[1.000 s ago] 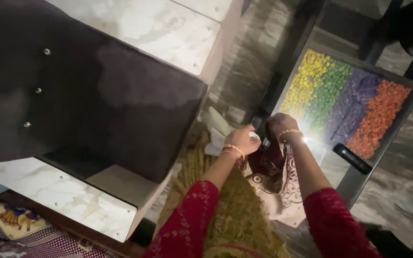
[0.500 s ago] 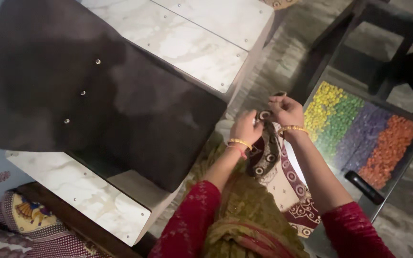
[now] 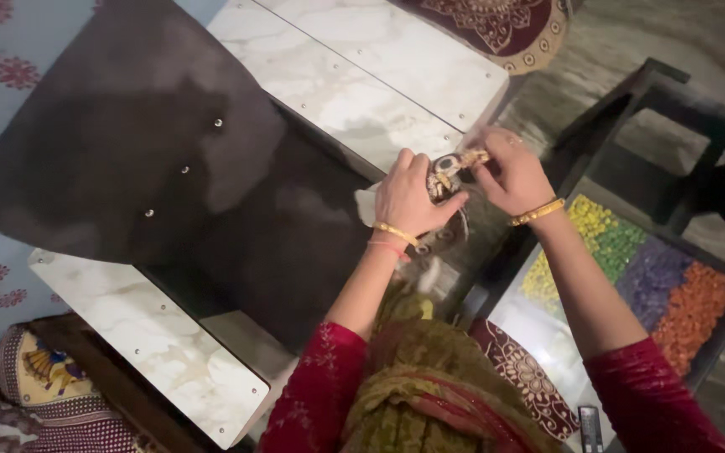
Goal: The person wipes the surface of a dark grey armchair and its white side panel using a white cloth. They then place a maroon patterned cushion on the seat and smooth it out.
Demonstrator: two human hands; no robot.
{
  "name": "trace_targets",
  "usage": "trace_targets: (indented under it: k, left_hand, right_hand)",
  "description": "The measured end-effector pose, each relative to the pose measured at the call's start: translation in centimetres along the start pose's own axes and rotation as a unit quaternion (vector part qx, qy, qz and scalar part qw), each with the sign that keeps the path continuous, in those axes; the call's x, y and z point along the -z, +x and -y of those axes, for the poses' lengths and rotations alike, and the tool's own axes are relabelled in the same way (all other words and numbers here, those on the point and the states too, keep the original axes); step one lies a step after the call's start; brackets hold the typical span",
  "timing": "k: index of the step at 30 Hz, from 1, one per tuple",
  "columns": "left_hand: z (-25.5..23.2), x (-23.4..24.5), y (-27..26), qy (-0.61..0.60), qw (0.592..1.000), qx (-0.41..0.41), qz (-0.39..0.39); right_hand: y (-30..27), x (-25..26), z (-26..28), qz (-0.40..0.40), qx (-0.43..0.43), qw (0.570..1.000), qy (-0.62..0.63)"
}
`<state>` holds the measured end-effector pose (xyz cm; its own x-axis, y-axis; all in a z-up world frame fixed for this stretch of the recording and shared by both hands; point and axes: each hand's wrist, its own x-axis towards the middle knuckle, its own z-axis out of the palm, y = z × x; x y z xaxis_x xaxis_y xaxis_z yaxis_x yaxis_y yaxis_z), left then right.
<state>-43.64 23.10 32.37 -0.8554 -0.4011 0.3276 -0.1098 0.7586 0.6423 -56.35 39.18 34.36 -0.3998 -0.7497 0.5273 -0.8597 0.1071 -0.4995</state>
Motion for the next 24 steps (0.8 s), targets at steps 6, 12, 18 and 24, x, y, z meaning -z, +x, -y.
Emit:
trace_targets:
  k: [6, 12, 18, 24]
  left_hand:
    - [2.1, 2.5, 0.3, 0.114, 0.983, 0.083, -0.116]
    - [9.2, 5.4, 0.3, 0.035, 0.981, 0.118, -0.15]
    - [9.5, 11.3, -0.1, 0.075, 0.984, 0.128, -0.099]
    - [10.1, 15.0, -0.5, 0.197, 0.977, -0.002, -0.088]
  right_hand:
    - [3.7, -2.5, 0.3, 0.083, -0.082, 0.992, -0.056]
    - [7.4, -3.0, 1.1, 0.049, -0.025, 0.998, -0.032]
    - [11.3, -2.6, 2.5, 0.052, 0.051, 0.98, -0.186]
    - [13.8, -3.5, 3.7, 0.073, 0.085, 0.979, -0.171]
